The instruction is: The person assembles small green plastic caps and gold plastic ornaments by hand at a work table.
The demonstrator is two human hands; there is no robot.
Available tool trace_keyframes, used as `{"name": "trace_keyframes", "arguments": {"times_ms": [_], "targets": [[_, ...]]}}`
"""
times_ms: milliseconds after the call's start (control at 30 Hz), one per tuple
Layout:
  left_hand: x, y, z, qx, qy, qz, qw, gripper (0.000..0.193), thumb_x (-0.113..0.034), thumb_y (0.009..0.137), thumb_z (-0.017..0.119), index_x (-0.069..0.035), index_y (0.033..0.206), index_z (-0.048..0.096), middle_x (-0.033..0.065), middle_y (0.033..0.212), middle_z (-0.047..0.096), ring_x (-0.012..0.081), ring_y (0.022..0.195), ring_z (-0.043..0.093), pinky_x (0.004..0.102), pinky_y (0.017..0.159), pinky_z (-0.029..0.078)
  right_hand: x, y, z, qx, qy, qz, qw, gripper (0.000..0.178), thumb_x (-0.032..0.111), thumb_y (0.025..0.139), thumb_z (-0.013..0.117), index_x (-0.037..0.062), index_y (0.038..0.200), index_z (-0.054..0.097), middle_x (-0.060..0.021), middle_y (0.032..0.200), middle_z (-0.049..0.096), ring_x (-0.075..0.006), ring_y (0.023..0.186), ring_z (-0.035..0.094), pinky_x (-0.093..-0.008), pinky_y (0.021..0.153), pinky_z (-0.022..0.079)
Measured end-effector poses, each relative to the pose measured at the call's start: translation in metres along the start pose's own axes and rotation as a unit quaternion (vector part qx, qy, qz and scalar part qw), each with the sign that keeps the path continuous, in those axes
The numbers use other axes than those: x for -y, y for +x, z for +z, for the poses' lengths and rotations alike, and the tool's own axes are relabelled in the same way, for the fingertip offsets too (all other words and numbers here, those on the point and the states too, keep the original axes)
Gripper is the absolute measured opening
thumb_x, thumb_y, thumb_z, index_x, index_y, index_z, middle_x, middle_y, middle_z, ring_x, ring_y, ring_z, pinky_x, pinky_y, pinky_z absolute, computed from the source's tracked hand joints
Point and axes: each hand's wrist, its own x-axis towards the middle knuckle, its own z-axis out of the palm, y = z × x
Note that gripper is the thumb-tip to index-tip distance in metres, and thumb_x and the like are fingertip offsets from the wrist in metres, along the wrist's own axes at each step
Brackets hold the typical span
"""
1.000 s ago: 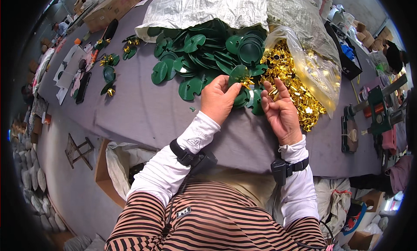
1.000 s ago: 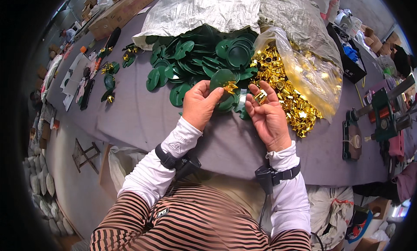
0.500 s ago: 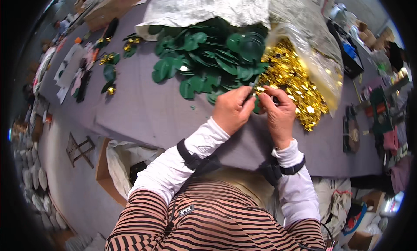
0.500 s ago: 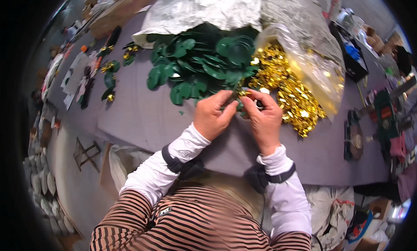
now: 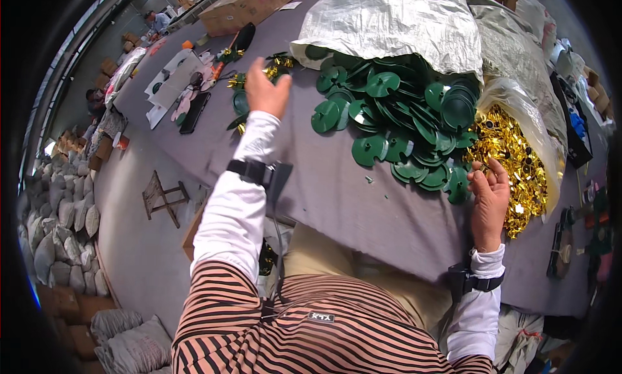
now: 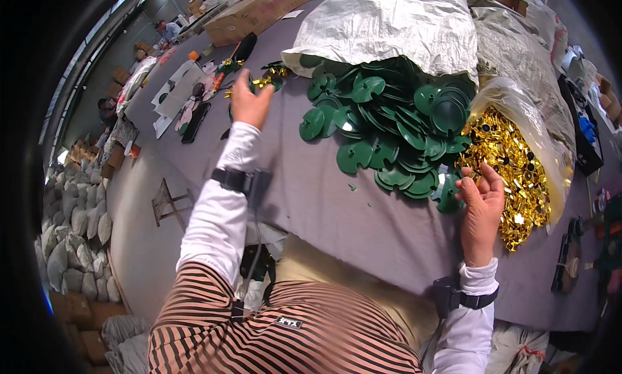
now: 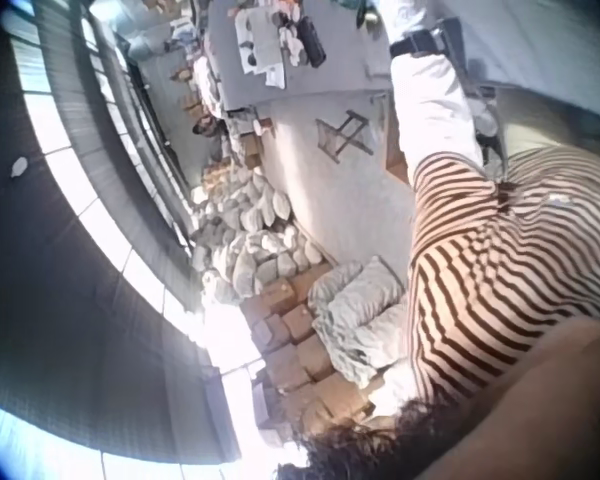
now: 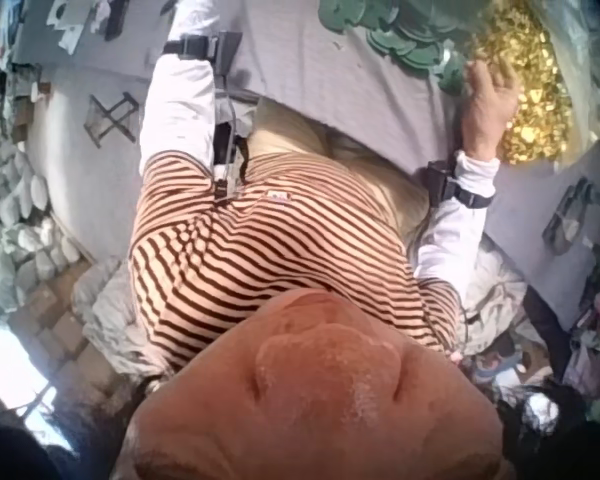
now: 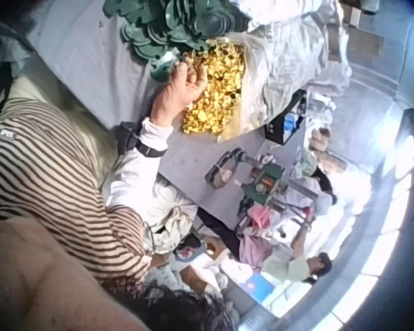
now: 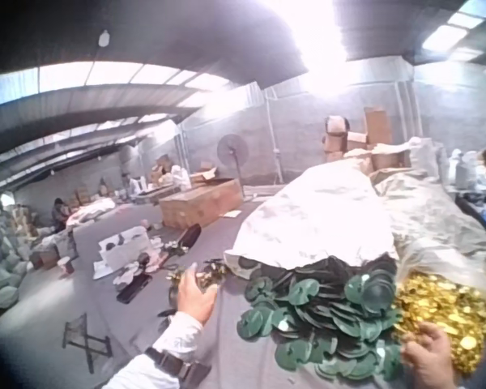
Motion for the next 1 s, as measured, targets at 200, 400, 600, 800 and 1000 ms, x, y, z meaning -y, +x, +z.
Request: {"name": "trace_keyframes", "arguments": {"times_ms": [200,400,600,800,1000], "targets": [[-0.027,-0.063,0.01,0.418,-0.069,-0.147,0.894,0.067,-0.029,0.075,0.072,0.001,0.129,0.049,0.0233,0.122,0.058,0.0367,0.114,0.055,0.0404,0.101,0.042,0.006,-0.004,0.003,0.0,-0.049,0.003,0.999,0.04,0.009,0.089,0.067,-0.0002,0.126,0.055,-0.0058,0.098,0.065,-0.0114,0.083,0.062,-0.0227,0.068,0.05],[-0.073,-0.06,-0.016,0.331,-0.223,-0.228,0.888,0.053,-0.017,0.07,0.08,0.003,0.112,0.056,0.0121,0.095,0.067,0.0186,0.082,0.066,0.0308,0.072,0.053,0.01,-0.009,0.004,-0.004,-0.096,-0.049,0.994,0.034,0.002,0.085,0.07,0.0007,0.118,0.062,-0.0023,0.099,0.064,-0.0091,0.084,0.06,-0.0227,0.072,0.051],[-0.174,-0.092,-0.023,0.452,-0.519,-0.335,0.644,0.036,-0.005,0.082,0.071,0.001,0.112,0.052,0.0055,0.093,0.067,0.0098,0.078,0.063,0.0222,0.061,0.049,0.01,-0.015,0.017,0.067,-0.212,-0.13,0.966,0.029,0.001,0.082,0.071,0.0035,0.11,0.067,-0.0032,0.105,0.063,-0.0073,0.086,0.06,-0.02,0.077,0.049],[-0.237,-0.117,-0.024,0.446,-0.533,-0.249,0.675,0.026,-0.006,0.084,0.07,0.003,0.105,0.057,0.008,0.092,0.069,0.0103,0.08,0.064,0.0248,0.068,0.052,0.013,-0.019,0.018,0.065,-0.247,-0.209,0.944,0.027,0.0,0.079,0.074,0.0013,0.105,0.067,-0.0099,0.099,0.068,-0.0147,0.083,0.066,-0.0245,0.072,0.054],[-0.254,-0.128,-0.036,0.361,-0.424,-0.063,0.828,0.022,-0.009,0.08,0.07,0.0,0.097,0.062,0.0141,0.086,0.07,0.0182,0.077,0.07,0.0286,0.068,0.054,0.02,-0.018,0.014,0.032,-0.322,-0.278,0.904,0.027,0.001,0.077,0.075,0.0006,0.103,0.068,-0.0127,0.096,0.068,-0.0199,0.083,0.067,-0.0271,0.072,0.054]]}}
